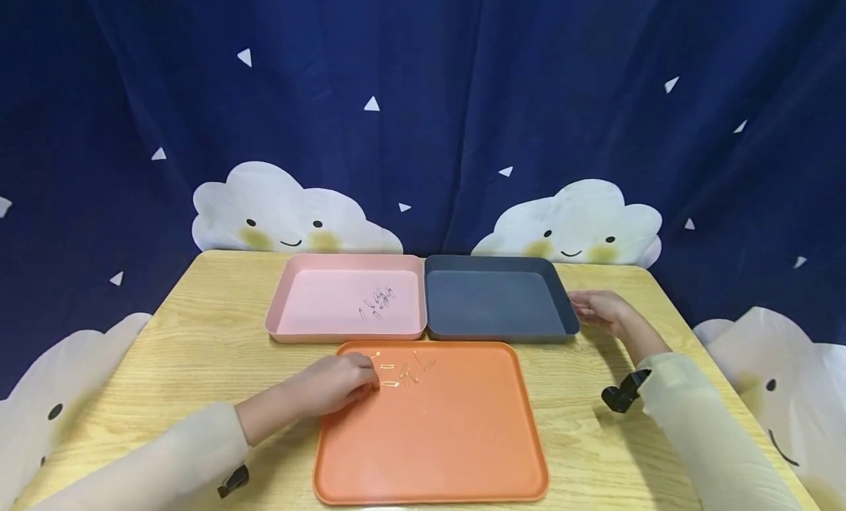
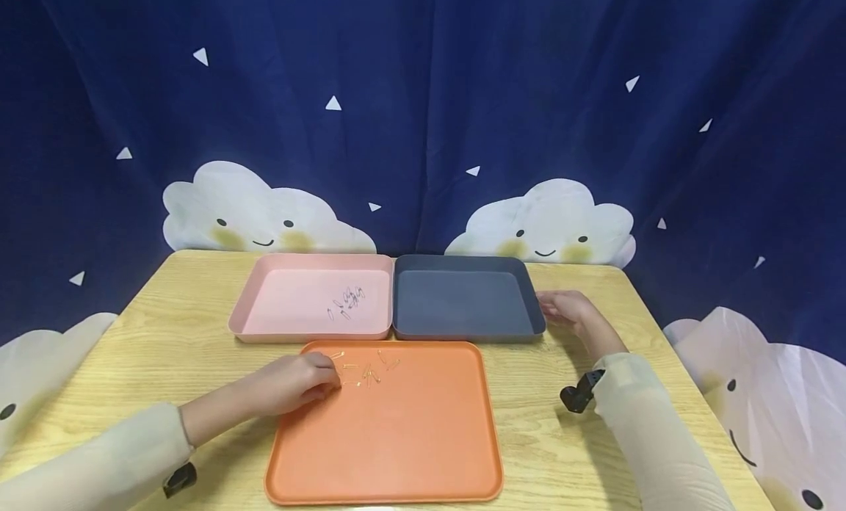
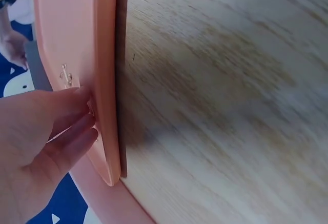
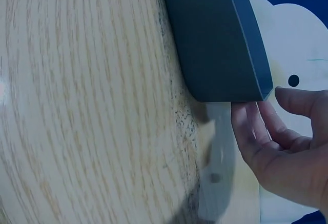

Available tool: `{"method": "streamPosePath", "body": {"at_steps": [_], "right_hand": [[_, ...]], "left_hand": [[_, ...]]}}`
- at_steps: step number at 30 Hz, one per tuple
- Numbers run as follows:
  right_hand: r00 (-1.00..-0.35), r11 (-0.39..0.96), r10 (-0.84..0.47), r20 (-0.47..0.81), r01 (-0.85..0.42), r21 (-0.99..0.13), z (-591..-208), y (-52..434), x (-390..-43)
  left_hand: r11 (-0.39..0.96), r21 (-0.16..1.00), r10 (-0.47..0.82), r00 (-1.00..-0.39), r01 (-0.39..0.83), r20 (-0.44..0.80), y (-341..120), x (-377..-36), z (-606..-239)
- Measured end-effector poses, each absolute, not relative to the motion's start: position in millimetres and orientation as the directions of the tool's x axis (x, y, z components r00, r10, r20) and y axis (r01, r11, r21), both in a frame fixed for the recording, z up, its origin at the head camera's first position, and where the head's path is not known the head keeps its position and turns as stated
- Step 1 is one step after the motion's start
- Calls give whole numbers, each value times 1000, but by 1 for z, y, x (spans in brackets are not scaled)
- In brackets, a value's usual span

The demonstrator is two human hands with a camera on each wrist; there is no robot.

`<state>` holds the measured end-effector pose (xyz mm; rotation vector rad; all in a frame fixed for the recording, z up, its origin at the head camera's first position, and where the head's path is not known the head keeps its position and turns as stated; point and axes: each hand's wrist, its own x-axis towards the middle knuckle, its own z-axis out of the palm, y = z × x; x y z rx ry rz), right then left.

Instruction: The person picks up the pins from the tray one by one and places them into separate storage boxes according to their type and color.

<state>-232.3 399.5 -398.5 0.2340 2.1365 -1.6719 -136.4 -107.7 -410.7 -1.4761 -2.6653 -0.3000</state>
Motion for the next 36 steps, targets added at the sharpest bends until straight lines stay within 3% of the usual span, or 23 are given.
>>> {"method": "streamPosePath", "body": {"at_steps": [5, 12, 14, 20, 25, 28, 32, 36], "right_hand": [[-894, 245, -95, -439, 406, -880, -401, 397, -235], [-896, 237, -71, -439, 412, -880, -402, 398, -236], [-895, 251, -69, -440, 412, -876, -403, 398, -236], [-897, 286, -65, -438, 404, -869, -405, 398, -236], [-894, 319, -60, -445, 405, -857, -403, 395, -237], [-890, 342, -41, -454, 415, -843, -400, 396, -236], [-883, 349, -22, -469, 433, -831, -398, 397, -236], [-882, 328, -31, -470, 435, -839, -400, 398, -236]], "left_hand": [[497, 86, 849, -505, 863, 155, -101, -138, -410], [472, -110, 879, -456, 875, 139, -95, -137, -408], [476, -105, 877, -462, 873, 128, -94, -137, -408], [548, 99, 826, -556, 831, 93, -92, -138, -412], [563, 201, 801, -589, 802, 103, -93, -136, -409], [560, 330, 772, -623, 760, 125, -91, -136, -403], [559, 537, 719, -692, 632, 67, -88, -136, -394], [554, 719, 669, -738, 419, -86, -86, -139, -388]]}}
